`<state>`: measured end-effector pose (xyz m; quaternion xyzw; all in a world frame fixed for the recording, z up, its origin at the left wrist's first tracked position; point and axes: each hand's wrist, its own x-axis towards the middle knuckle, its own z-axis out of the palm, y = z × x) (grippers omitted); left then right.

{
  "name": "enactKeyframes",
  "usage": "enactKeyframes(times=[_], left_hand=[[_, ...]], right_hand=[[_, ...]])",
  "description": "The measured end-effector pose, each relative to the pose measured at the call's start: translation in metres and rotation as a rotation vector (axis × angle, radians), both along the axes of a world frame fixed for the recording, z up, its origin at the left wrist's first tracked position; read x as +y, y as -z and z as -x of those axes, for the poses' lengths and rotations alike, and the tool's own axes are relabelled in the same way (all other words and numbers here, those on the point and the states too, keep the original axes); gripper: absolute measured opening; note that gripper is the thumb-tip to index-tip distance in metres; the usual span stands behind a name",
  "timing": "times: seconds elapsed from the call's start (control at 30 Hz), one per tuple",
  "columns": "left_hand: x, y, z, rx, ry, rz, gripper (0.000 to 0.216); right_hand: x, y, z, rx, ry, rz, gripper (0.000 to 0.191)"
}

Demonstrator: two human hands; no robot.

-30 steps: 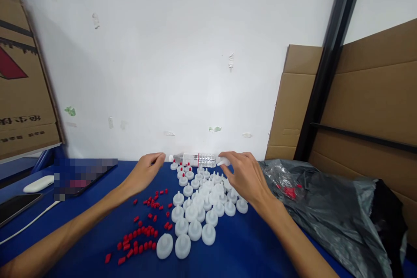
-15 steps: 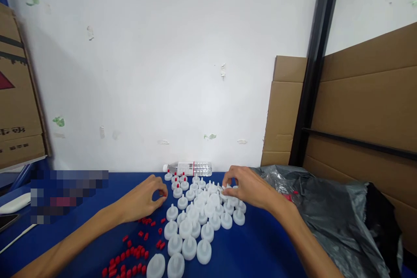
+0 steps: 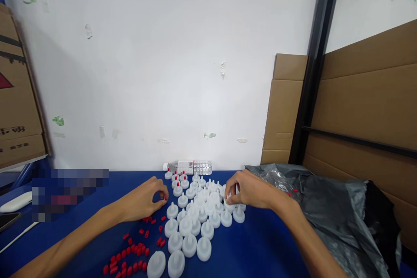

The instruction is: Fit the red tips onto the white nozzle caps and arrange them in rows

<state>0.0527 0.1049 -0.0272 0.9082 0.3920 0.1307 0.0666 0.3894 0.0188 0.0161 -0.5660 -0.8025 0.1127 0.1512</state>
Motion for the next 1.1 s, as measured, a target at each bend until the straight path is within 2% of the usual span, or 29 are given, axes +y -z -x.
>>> enactKeyframes(times=[0.13,0.33,0.5,0.63,0.77,0.93,1.1], left_hand=[[0.001,-0.001,-0.001,0.0,-0.006,0.017,0.017],[0.002,0.001,-0.001,-0.036,-0.005,-0.013,0.021],[0.014,-0.002,-0.002,-0.097,-0.015,-0.081,0.028],[0.029,-0.005,-0.013,-0.136,-0.001,-0.116,0.03],[0.036,0.002,-0.027,-0.139,0.066,-0.084,0.027],[0.035,0.01,-0.034,-0.173,0.073,-0.058,0.011],[0.018,-0.009,-0.035,-0.314,0.064,-0.069,0.015]], right_hand=[[0.0,-0.001,-0.001,-0.008,-0.009,0.055,0.012],[0.004,0.008,-0.005,-0.016,-0.009,0.111,0.012],[0.002,0.005,-0.003,-0.003,0.004,0.122,0.024],[0.0,-0.002,0.001,-0.019,0.066,-0.048,0.029],[0.001,-0.001,0.008,-0.057,0.119,-0.22,0.028],[0.003,0.01,0.028,-0.111,0.06,-0.406,0.03],[0.0,0.021,0.052,-0.139,-0.045,-0.601,0.023]])
